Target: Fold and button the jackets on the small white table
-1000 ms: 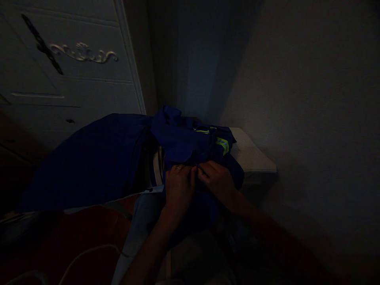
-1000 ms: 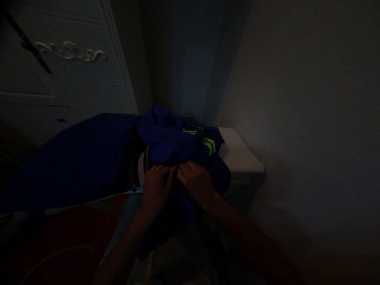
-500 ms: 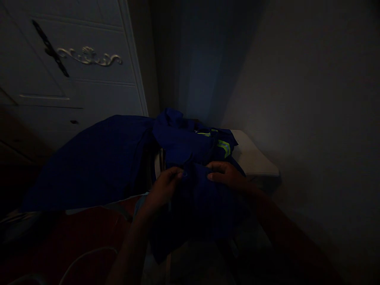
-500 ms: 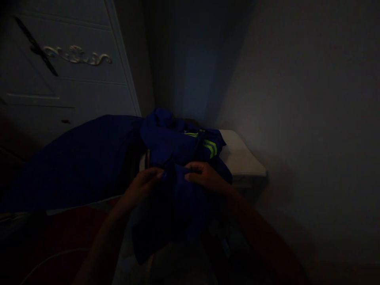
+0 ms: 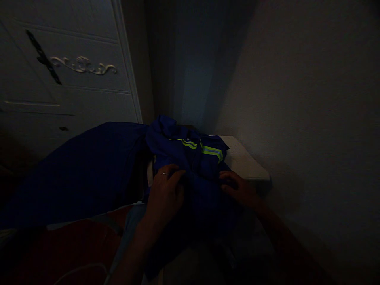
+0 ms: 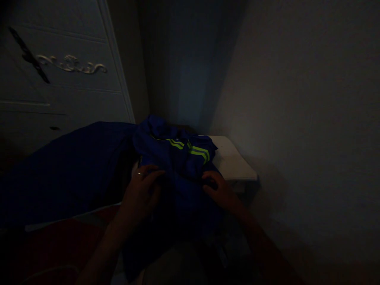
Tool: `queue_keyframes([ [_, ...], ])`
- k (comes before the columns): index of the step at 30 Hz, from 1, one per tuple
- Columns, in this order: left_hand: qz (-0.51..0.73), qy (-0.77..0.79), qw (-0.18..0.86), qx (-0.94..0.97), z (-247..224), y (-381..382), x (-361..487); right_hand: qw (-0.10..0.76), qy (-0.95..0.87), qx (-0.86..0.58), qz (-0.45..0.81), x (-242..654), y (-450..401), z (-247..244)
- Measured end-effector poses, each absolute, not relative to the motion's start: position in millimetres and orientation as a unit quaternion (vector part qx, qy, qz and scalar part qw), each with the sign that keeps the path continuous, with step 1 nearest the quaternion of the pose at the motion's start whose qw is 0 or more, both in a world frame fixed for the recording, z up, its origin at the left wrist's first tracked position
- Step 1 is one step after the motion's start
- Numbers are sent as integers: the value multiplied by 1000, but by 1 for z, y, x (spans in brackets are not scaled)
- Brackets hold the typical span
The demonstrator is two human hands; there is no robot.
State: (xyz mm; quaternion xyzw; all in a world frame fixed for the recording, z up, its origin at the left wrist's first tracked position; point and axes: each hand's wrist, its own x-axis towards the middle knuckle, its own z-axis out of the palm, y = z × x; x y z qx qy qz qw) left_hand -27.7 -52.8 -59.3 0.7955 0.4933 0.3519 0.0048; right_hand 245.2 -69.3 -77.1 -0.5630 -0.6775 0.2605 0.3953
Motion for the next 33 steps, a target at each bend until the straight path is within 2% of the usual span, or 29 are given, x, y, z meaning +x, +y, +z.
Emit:
queue_keyframes([
  [2,339,459,1,821,-61,-49,-19,414,-731,-514,172,215,-73,-67],
  [5,269,483,-4,833,-64,-40,-17,359,-800,-467,111,176,-67,-56],
  [8,245,496,-13,833,-69,-35,-22,282,-811,-502,100,157,-50,-59],
  [10,259,488,-12,834,-72,-32,-26,263,-804,-520,118,156,-38,-65],
  [14,356,464,22,811,-81,-28,-23,310,-776,-519,183,159,-29,-70],
  [17,457,443,83,767,-82,-26,-17,369,-733,-517,243,159,-31,-67],
  [22,515,432,176,720,-73,-25,-10,441,-711,-508,202,150,-31,-64],
  [27,531,442,199,695,-70,-25,-8,440,-713,-528,141,146,-23,-65],
  [30,536,454,250,666,-71,-24,-9,429,-701,-528,216,152,-20,-62],
  [33,525,463,349,623,-71,-22,-12,386,-690,-510,339,164,-19,-56],
])
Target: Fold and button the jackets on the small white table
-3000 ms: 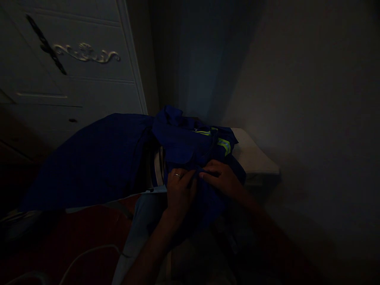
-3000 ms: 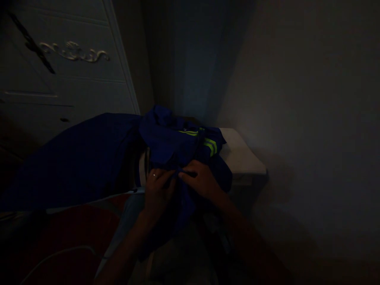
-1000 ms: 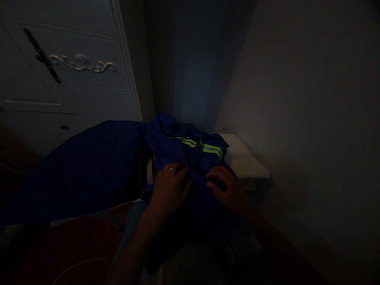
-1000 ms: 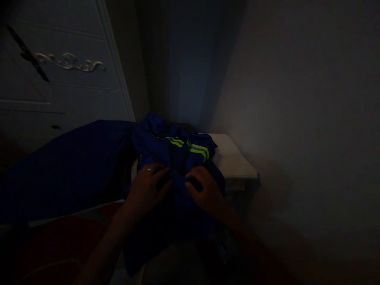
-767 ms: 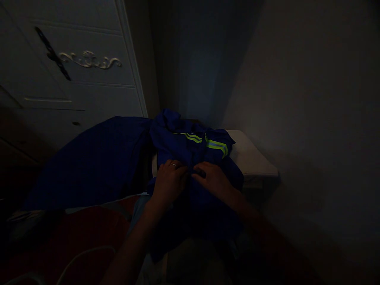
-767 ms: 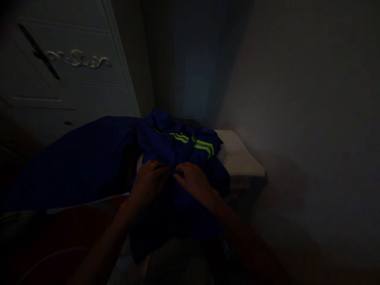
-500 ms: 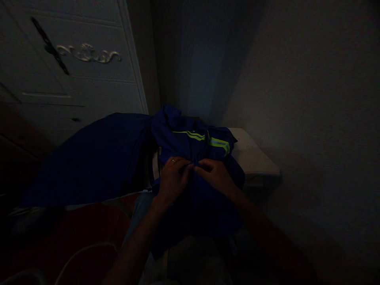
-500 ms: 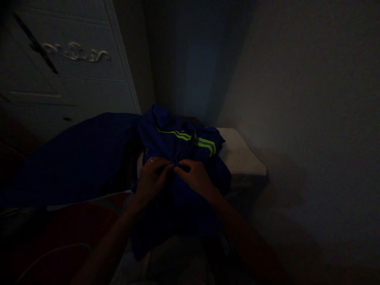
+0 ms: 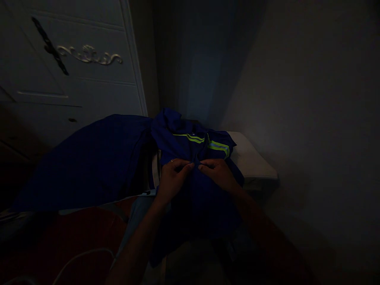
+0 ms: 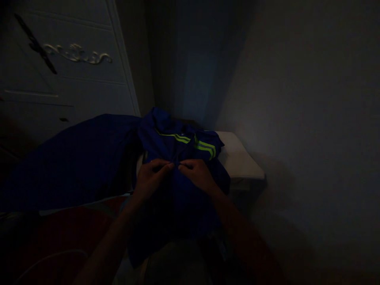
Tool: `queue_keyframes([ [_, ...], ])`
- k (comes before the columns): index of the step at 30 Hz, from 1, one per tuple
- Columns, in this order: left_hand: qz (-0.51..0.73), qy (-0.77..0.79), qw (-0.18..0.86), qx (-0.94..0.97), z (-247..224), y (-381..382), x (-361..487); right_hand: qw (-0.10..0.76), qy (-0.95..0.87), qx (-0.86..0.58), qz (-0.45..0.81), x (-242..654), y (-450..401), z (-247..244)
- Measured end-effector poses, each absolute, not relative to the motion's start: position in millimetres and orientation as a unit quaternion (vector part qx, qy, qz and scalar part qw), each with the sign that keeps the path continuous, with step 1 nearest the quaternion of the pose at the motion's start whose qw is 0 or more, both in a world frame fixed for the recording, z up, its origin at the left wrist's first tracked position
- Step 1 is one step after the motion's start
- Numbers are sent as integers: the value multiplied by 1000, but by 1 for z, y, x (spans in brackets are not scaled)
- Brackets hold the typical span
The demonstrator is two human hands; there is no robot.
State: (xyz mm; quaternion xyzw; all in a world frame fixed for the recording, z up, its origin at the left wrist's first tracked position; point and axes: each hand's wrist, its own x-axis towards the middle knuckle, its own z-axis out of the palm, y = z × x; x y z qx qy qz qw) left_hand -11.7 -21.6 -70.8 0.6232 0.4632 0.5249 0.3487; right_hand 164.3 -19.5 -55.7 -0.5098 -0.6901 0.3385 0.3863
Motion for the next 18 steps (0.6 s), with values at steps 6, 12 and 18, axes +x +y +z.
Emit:
queue_keyframes([
  [6,491,446,445,601,-61,-16,-18,381,-639,-471,474,176,-15,-55],
  [12,482,450,415,627,-62,-15,-22,412,-658,-502,382,163,-15,-57],
  [18,486,444,452,602,-75,-14,-19,442,-664,-505,330,158,-19,-52],
])
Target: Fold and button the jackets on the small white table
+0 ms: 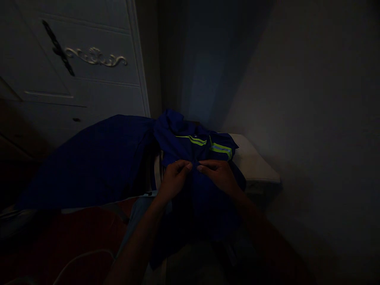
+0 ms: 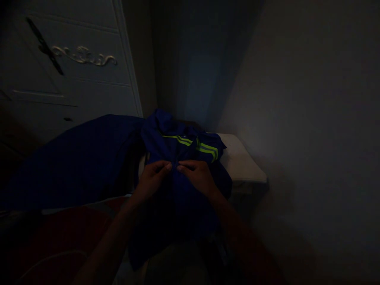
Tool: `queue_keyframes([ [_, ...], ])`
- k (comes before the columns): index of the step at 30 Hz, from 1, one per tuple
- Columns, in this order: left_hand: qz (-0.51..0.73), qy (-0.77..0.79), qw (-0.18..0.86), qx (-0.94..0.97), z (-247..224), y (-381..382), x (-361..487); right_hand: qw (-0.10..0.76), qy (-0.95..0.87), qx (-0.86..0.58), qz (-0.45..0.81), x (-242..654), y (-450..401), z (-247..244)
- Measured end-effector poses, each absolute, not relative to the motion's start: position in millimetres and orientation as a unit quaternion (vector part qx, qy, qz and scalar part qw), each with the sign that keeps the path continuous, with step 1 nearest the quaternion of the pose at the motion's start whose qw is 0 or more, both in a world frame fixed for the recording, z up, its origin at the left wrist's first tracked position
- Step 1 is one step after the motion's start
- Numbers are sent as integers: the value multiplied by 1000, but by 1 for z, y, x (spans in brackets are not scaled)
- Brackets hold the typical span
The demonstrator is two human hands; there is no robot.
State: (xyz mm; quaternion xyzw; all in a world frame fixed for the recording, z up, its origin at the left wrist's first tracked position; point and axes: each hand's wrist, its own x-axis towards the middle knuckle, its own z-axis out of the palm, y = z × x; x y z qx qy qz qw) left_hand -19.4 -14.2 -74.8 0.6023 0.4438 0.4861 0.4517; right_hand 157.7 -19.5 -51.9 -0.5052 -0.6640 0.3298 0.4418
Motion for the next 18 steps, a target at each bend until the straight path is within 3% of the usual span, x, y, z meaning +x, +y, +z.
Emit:
queue_keyframes([
  [6,512,367,634,448,-80,-7,-19,452,-535,-466,541,154,-7,-61],
  [9,532,362,646,412,-79,-4,-32,445,-476,-454,608,163,-7,-63],
  [14,566,444,550,424,-71,-4,-73,485,-434,-523,551,221,-23,-60],
  [18,398,580,358,614,-50,-10,-79,425,-495,-569,501,254,-31,-62],
])
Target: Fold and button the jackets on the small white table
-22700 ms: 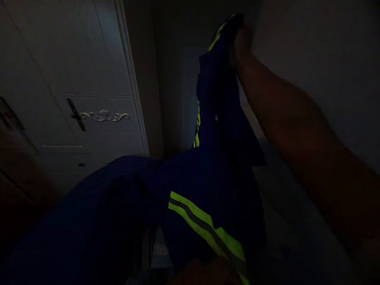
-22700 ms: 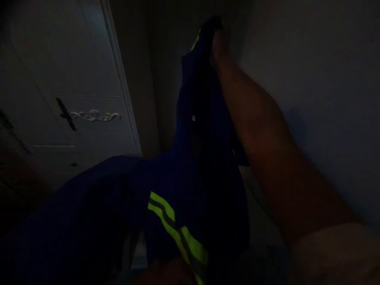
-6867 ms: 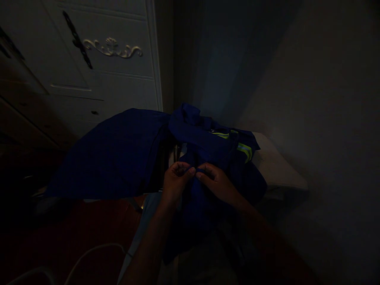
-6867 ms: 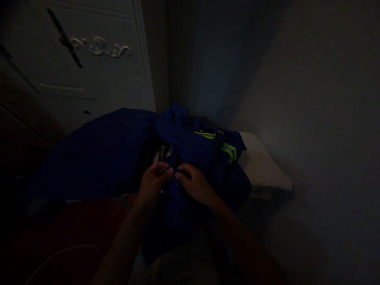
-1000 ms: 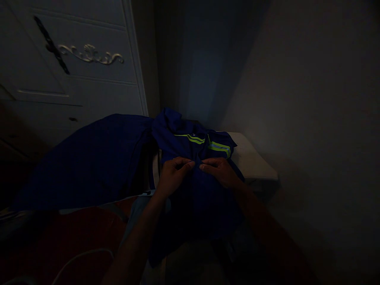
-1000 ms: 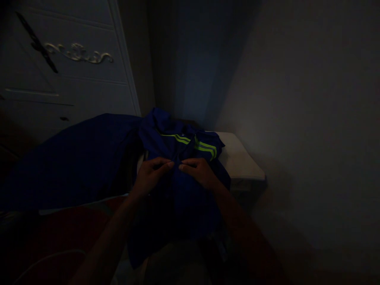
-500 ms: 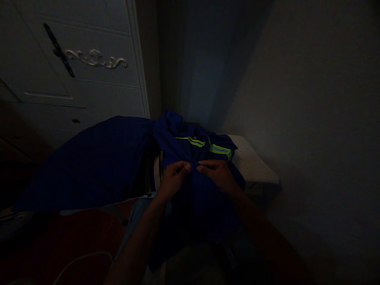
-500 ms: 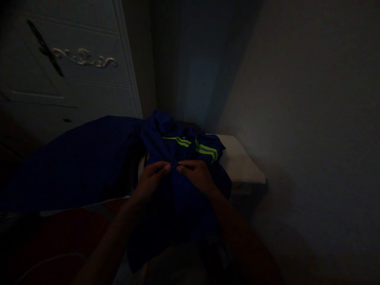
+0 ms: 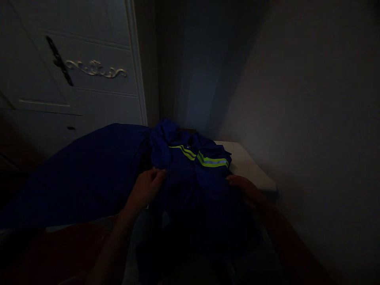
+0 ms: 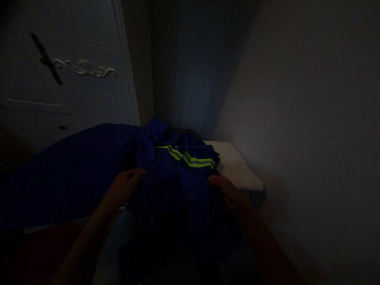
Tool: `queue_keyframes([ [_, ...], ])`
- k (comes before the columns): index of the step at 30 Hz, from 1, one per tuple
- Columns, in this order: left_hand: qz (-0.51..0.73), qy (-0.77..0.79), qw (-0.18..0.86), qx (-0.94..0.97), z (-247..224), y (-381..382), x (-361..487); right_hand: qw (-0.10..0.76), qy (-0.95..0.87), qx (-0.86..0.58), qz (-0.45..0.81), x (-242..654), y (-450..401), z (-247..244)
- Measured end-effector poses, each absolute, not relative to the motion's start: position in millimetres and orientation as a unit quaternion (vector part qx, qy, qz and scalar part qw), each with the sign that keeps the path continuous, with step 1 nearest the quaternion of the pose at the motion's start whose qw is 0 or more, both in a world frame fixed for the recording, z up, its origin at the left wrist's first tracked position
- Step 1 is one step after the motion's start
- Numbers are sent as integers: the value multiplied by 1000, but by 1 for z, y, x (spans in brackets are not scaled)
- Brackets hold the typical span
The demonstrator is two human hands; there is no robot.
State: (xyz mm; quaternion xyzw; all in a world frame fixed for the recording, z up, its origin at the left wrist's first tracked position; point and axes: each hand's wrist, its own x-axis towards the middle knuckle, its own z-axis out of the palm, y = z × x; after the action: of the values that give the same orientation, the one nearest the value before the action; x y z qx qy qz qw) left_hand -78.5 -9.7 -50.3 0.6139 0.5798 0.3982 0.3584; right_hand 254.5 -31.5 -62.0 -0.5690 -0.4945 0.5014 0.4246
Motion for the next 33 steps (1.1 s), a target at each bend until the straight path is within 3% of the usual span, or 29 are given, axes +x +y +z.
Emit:
queue_keyframes([
  [5,274,561,44,780,-25,-10,-40,364,-619,-558,416,227,-21,-49],
  [8,245,489,-34,837,-21,-2,-20,367,-700,-532,304,196,-5,-39],
  [13,136,484,22,864,-33,15,-11,265,-757,-554,222,173,31,-39],
  [17,117,516,51,847,-51,25,-14,290,-706,-528,373,183,48,-54],
  [20,177,473,94,858,-62,28,-13,365,-610,-498,497,194,46,-68],
  [24,280,436,98,850,-68,28,-9,421,-534,-463,568,200,41,-79],
  [29,339,409,221,818,-73,36,-9,408,-561,-477,540,192,39,-75],
  [33,385,391,295,782,-77,40,-13,385,-625,-521,435,184,37,-68],
])
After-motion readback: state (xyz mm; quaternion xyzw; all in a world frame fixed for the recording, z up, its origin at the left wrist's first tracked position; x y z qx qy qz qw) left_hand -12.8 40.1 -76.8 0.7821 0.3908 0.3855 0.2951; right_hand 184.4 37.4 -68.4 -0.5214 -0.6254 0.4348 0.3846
